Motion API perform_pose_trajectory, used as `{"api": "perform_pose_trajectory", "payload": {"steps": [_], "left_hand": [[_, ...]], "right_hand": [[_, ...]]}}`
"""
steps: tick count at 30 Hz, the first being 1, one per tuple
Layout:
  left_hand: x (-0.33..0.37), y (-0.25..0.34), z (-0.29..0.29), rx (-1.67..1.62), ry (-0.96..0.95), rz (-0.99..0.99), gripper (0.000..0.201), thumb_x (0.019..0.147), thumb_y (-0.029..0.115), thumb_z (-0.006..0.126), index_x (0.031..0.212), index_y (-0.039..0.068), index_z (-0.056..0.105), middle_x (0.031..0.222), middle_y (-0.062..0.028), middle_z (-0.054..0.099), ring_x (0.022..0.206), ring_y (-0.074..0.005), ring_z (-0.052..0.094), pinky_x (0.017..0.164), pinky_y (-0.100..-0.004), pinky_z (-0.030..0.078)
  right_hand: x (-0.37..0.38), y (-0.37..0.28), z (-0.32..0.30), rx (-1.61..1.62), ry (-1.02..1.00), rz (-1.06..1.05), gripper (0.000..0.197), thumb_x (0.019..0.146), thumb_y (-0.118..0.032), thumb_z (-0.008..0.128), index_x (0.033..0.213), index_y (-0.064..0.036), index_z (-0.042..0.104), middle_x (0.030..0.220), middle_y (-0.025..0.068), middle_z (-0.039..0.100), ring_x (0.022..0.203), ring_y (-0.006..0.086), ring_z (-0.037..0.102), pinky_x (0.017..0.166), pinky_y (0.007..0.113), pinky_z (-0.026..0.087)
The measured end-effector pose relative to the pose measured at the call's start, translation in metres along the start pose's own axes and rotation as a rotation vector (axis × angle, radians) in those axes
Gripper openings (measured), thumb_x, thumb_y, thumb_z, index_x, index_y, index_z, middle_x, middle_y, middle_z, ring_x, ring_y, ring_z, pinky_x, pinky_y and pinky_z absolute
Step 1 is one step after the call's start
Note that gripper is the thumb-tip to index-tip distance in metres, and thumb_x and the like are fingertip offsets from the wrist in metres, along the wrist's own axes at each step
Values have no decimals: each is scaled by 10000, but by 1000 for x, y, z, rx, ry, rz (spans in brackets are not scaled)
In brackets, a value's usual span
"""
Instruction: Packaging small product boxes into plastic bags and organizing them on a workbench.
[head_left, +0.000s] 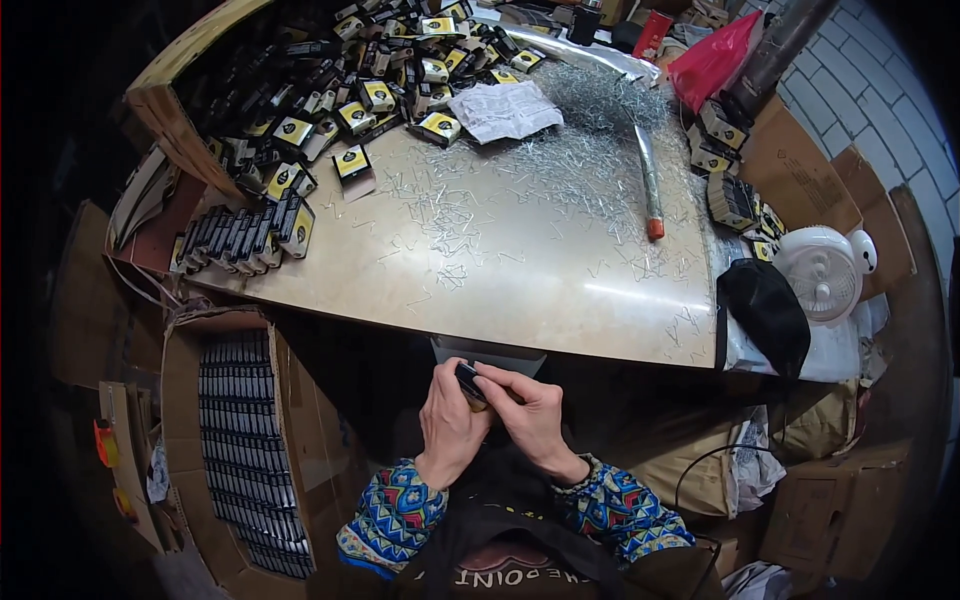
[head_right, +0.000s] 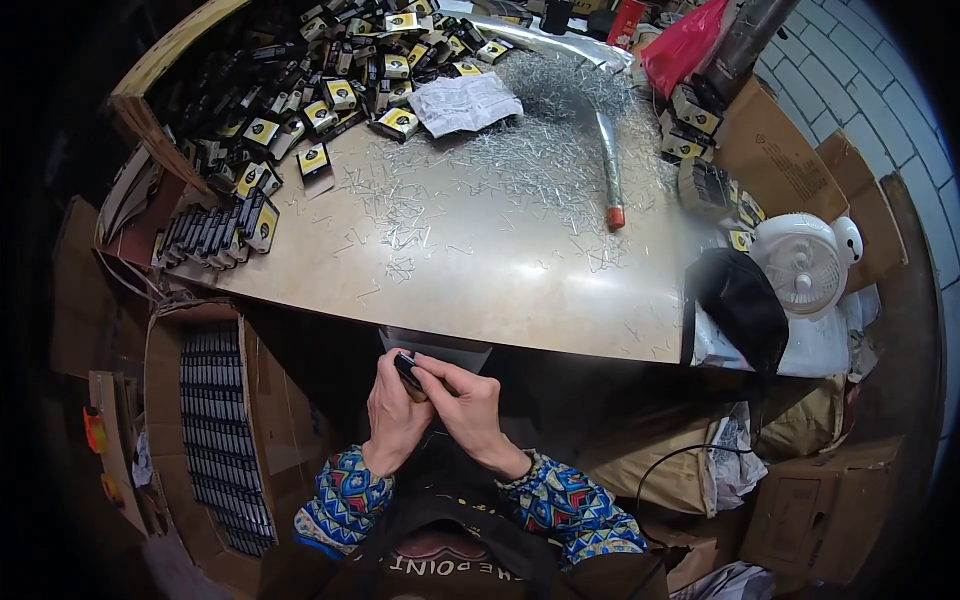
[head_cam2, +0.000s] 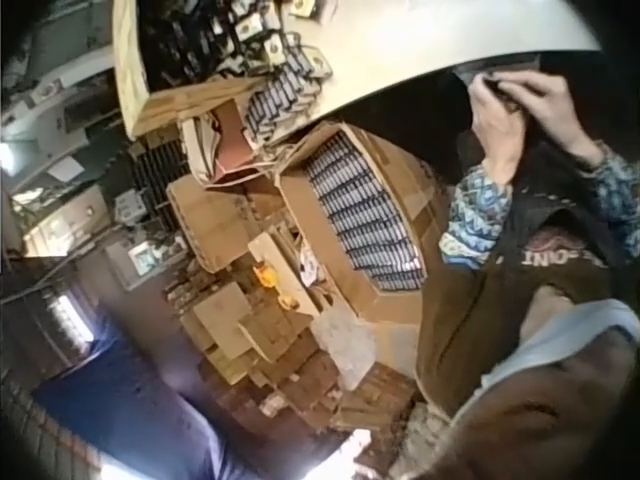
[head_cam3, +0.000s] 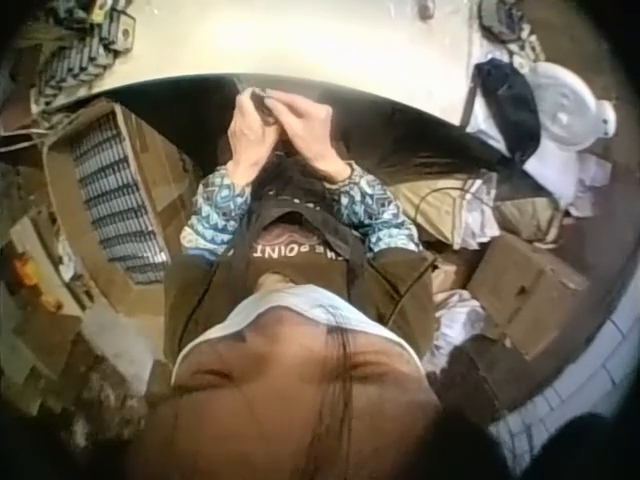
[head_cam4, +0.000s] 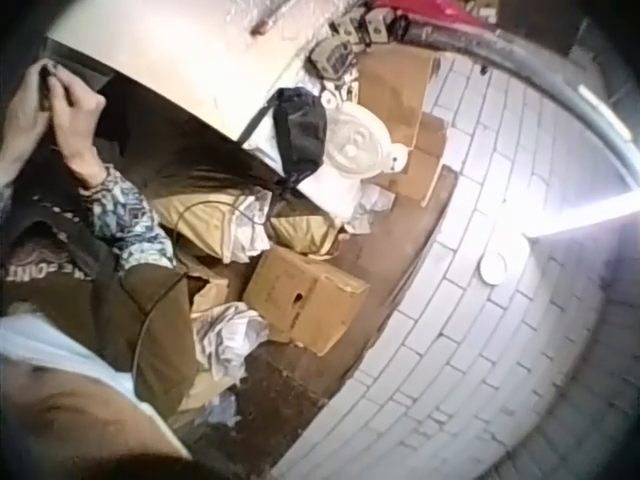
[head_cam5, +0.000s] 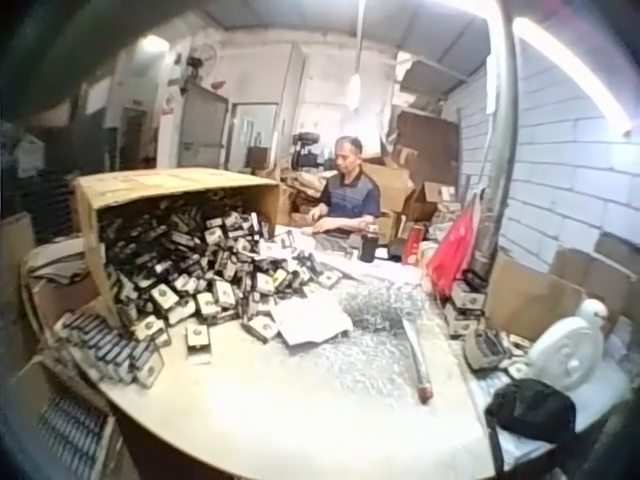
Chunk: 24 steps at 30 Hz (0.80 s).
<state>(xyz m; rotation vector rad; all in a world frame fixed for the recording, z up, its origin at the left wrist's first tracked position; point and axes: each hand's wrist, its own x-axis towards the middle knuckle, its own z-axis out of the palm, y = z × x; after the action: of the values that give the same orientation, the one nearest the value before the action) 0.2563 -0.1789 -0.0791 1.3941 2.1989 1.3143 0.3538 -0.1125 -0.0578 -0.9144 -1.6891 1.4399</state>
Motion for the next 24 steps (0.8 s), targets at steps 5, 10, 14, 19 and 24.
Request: {"api": "perform_pose_trajectory", "payload": {"steps": [5,10,14,19,24], "left_hand": [[0,-1,2,-6,7,-9,477,803,114,692,1176,3,416,972,-213,558,872,-422,596,678,-464,485],[1,-3,-4,-81,-37,-124,385,835,113,664,1107,25,406,913,-248,585,772,-471,598,636,-486,478],[7,8,-6,-93,-73,-164,441,815,125,696,1134,24,409,969,-250,578,825,-449,607,678,-463,490],[30,13,-18,-21,-41,104,767,756,134,774,1379,4,345,1138,-203,558,1046,-323,573,828,-391,490],[76,-4,-4,-37,136,236,523,870,119,651,1331,-27,451,1220,-188,555,1129,-328,533,988,-376,422]], "right_hand": [[0,5,3,-92,45,-171,198,864,-13,681,1055,34,703,975,150,729,806,129,693,737,252,560],[0,3,4,-350,7,-527,201,817,51,672,1018,49,679,995,197,705,841,274,708,745,309,569],[6,12,-4,-367,-28,-672,221,771,89,677,987,52,654,1002,202,689,858,332,693,732,329,562],[57,-4,-64,-600,327,-768,220,848,125,572,1037,46,650,1032,201,671,951,329,662,838,355,531],[85,8,-74,-404,110,-435,305,892,61,601,1195,24,613,1238,175,620,1074,242,634,896,303,502]]}}
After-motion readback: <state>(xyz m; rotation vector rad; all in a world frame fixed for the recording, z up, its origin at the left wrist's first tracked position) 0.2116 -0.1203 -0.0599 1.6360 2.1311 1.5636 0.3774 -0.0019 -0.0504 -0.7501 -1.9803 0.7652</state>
